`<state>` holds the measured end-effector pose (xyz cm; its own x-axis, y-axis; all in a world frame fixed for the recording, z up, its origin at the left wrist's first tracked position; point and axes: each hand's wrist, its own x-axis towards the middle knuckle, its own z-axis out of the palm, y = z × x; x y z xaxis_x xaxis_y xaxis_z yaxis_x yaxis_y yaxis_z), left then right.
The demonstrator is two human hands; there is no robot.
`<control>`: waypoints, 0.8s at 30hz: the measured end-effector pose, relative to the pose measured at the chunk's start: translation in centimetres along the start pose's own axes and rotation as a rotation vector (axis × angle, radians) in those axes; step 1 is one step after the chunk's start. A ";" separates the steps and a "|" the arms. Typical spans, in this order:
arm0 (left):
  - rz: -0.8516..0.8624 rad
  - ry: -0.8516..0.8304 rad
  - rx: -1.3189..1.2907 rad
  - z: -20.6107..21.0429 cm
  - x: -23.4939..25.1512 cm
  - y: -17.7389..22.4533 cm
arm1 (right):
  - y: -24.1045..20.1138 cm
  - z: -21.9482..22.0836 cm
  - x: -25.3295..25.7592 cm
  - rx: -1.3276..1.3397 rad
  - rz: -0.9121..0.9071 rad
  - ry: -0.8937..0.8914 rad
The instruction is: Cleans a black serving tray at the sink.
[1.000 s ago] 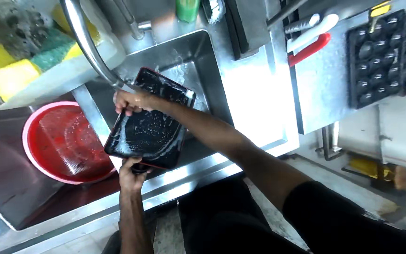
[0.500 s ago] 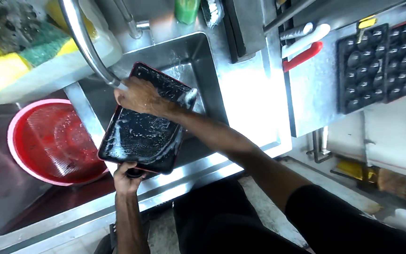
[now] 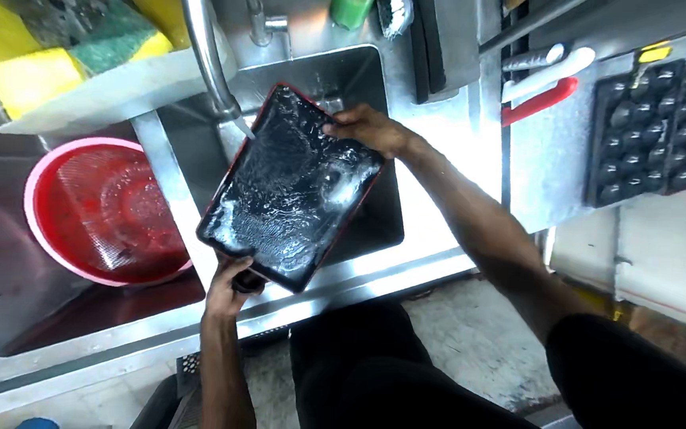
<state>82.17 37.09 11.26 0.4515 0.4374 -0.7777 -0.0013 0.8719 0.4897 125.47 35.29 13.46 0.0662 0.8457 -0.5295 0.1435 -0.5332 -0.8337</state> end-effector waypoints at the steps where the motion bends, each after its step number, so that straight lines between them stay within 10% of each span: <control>1: -0.026 0.007 0.133 0.0 -0.8 -0.1 | 0.0 -0.3 -1.1 0.014 -0.033 0.065; 13: -0.040 -0.004 0.336 -4.4 -10.8 -2.0 | 1.9 1.5 -9.9 0.035 -0.295 0.750; 20: 0.047 -0.034 0.180 -5.0 -15.5 2.3 | 5.0 7.8 -12.9 0.917 0.426 0.597; 24: 0.076 0.069 0.087 -6.0 -18.0 3.7 | 6.8 12.2 -14.2 1.155 0.529 0.543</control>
<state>68.70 33.79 24.67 0.3906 0.5182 -0.7608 0.0452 0.8147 0.5781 113.45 19.36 13.38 0.2668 0.2987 -0.9163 -0.8935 -0.2797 -0.3513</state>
